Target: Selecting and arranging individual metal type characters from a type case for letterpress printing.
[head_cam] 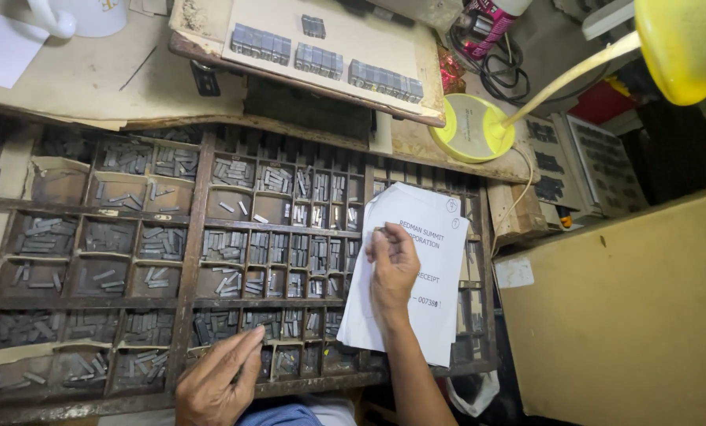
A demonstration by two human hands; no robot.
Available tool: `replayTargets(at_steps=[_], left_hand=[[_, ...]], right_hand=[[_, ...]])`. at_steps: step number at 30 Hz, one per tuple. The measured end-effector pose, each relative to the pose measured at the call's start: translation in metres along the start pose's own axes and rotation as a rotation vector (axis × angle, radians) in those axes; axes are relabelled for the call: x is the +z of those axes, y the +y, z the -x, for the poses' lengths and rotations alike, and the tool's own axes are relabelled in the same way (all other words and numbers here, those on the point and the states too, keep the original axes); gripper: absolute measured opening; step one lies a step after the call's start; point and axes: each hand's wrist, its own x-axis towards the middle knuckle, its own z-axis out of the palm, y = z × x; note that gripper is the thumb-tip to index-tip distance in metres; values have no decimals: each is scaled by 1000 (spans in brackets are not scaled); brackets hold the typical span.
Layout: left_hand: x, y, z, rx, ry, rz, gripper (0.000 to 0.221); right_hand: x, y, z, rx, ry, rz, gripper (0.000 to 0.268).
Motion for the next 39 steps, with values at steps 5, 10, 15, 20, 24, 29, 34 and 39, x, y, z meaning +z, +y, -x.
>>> replayTargets(at_steps=[5,10,15,20,24,29,34,39], left_hand=[[0,0,-1,43,23,2,35],[2,-4,0,46,-2,-54,39],[0,5,-3,-8,-18,-87,32],[-1,15,-9,-80,-36,-35,27],[-1,15,-6,-80,-7,-98,25],[1,11,-6,-43,-27,-113,26],[2,8,-6,-17,-15,-105,27],[2,7,-5,-50,-27,-106,28]], right_hand=[[-21,7,-8,-452,-388,770,18],[-32,-13,-4,-319,-482,732,27],[-43,-14,-12,-234,-384,682,29],[-35,-17,-9,-307,-299,678,27],[-27,-28,-13,199,-147,292,27],[2,-49,-40,406,-109,-75,29],[31,-15,-74,-327,-505,1011,34],[37,6,-89,-544,-615,1382,40]])
